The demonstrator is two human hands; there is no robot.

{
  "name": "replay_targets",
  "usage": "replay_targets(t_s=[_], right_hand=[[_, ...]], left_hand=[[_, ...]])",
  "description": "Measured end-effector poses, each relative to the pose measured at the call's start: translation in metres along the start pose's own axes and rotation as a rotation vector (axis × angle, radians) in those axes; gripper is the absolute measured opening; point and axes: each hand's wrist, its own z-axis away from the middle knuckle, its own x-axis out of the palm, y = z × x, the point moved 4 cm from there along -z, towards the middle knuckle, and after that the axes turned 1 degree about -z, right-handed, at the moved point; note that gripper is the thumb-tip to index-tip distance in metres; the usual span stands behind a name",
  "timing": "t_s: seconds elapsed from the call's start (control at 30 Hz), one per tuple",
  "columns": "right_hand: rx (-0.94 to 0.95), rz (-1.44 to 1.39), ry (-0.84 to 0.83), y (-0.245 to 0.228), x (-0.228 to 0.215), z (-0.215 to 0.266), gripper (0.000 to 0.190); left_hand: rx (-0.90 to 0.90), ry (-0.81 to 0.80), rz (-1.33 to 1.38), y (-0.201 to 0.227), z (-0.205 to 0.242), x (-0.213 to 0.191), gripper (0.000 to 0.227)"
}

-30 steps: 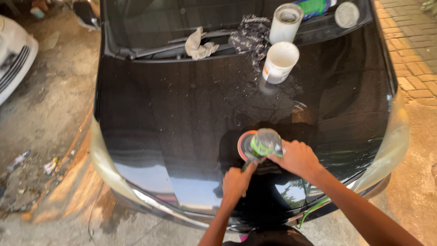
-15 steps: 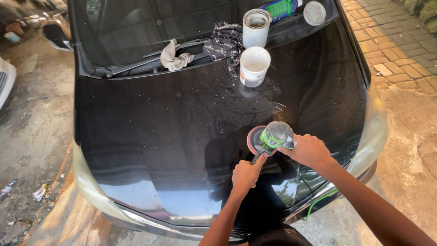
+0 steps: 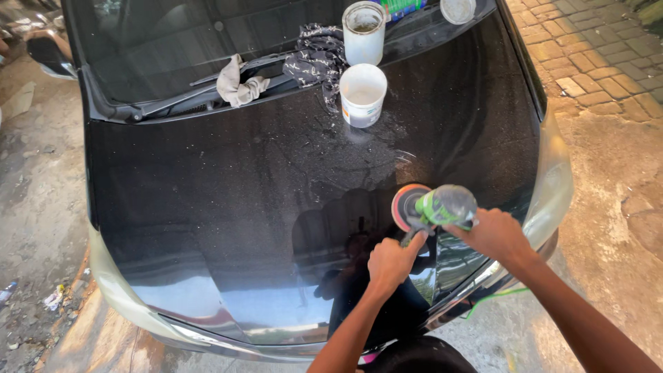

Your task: The person applies a substance to a car hood by hand and then polishes the surface using a power buffer.

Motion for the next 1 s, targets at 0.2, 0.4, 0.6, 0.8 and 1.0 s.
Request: replay_targets(t_s=[0.2,0.4,0.6,0.8,1.0], right_hand=[[0.083,-0.017,-0.05,0.036,0.024,0.029,0.06],[0.048,-0.066,-0.058,0.038,0.07,0.092,0.051],[0.038,0.032,-0.038,0.053,0.061,0.049,0.058],[-0.062,0.006,0.05,0.04,0.048,0.048,0.052],[-0.063,-0.079,0.064,0.01,0.089,0.116,0.037]], left_hand=[[0.027,-0.039,-0.024,-0.005,0.021,0.029,0.086],[-0.031,-0.076,-0.057,-0.043,0.076,0.05,0.08],[0.092,0.026,-0.113,-0.012,0.04,0.037,0.084],[0.034,0.049,-0.064,-0.013,0.043,0.031,0.083],[0.067,0.089,-0.136,-0.082,0.087,0.051,0.08]])
